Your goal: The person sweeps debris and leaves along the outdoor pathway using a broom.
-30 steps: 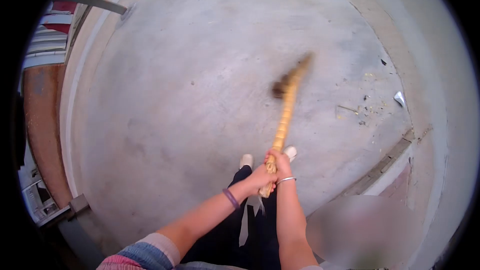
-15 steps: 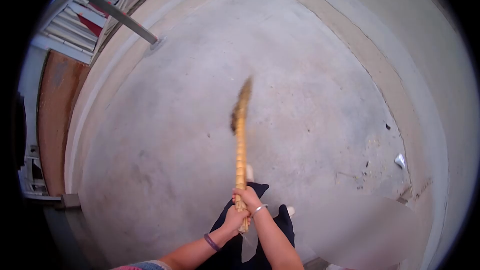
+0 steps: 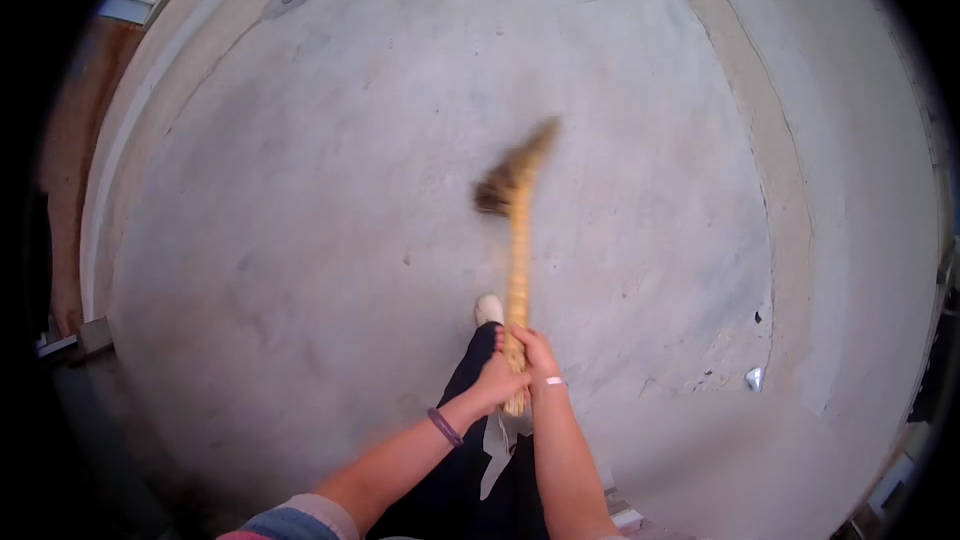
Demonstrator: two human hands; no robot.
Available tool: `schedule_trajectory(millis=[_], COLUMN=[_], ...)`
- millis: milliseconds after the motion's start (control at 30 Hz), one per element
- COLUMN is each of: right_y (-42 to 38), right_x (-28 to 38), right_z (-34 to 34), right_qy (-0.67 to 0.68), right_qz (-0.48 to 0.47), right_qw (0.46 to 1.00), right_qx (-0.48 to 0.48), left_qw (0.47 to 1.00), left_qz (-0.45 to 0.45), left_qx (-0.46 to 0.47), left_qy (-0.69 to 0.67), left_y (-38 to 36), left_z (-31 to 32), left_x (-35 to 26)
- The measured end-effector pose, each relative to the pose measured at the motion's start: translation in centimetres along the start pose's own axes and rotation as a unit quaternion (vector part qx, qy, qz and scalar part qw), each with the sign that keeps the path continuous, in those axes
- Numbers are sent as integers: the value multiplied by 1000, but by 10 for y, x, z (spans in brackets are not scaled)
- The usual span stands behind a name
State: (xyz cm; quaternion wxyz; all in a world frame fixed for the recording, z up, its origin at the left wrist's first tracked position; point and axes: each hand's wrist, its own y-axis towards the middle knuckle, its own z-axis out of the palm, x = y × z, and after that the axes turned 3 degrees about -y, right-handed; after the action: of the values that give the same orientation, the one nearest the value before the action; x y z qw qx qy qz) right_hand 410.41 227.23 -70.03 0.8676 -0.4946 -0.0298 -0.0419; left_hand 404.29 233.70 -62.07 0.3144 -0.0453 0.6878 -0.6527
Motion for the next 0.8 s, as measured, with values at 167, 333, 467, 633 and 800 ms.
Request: schedule_trajectory(millis=[167, 333, 467, 633, 800], right_y=[-22, -31, 27, 128, 131], right_x=[40, 57, 128, 218, 283], right_z=[32, 68, 117, 159, 106], right_qy=[57, -27, -129, -251, -128], right_qz=[-187, -230, -81, 25, 39], right_qw=[957, 959, 988, 961, 987], right_qx=[-216, -163, -23, 117, 87], left_qw=[958, 985, 996, 978, 998], left_qz=[-91, 46, 74, 83, 3], left_qx=[271, 144, 11, -62, -6], left_qy=[13, 82, -48, -180, -59], left_y=[19, -11, 31, 109, 138], left_z=[-28, -25, -26, -23, 35], left_x=[-78, -90, -136, -232, -283])
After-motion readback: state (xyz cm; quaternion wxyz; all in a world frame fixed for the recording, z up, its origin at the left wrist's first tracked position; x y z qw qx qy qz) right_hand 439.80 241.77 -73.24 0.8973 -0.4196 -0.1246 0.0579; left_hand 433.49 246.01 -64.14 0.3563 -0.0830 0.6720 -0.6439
